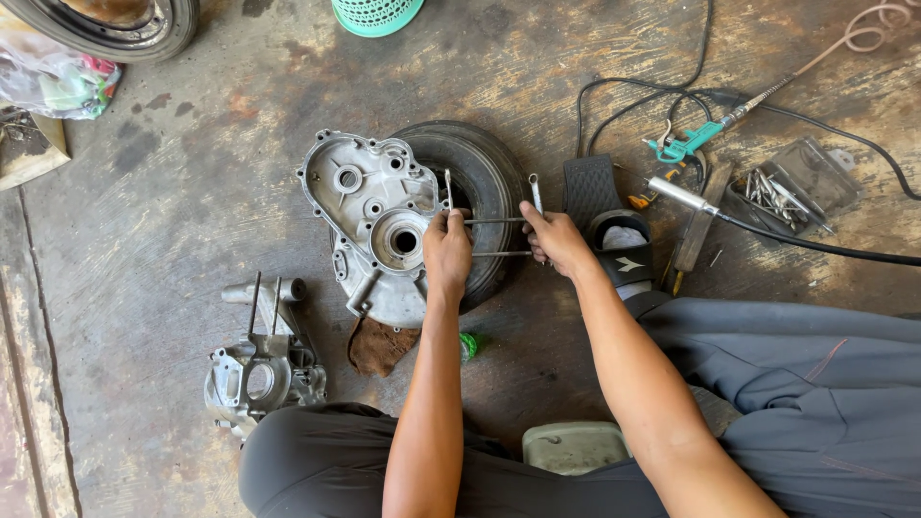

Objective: The person sits on the floor and uses a wrench to tighten bolts on a disassembled engine casing. They then stand up, pick up a cylinder block, and wipe it with a cloth before placing it back down.

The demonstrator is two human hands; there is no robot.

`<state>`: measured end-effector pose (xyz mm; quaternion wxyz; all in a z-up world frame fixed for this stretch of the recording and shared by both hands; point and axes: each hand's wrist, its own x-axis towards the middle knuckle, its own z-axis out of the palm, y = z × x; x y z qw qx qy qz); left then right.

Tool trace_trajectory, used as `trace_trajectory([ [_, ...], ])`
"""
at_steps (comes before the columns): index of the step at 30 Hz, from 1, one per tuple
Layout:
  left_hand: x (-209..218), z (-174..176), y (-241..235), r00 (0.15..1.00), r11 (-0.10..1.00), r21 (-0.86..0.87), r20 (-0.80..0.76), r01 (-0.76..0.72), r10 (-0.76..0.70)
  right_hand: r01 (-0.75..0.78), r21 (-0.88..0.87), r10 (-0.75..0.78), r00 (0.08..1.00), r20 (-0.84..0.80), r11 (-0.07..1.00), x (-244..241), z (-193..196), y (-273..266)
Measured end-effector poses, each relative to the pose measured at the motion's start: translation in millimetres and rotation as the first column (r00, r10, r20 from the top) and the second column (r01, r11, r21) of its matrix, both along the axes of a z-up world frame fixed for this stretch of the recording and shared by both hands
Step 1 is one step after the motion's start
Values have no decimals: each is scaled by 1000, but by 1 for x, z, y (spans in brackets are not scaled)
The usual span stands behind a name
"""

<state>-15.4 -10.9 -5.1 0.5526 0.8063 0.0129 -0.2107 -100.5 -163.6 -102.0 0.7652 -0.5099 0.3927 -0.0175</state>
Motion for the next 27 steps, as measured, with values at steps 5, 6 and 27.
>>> trace_trajectory([
  [5, -2, 0, 0, 1000, 1000, 0, -3, 4, -4, 28, 25, -31, 993, 118, 999, 5, -18, -2],
  [6, -2, -2, -1, 1000, 1000, -18, 1, 5, -5, 41, 42, -47, 985, 168, 998, 5, -18, -4],
  [27, -4, 5, -1, 999, 997, -60, -4, 46, -46, 86, -29, -86, 996, -8, 996, 9, -12, -1],
])
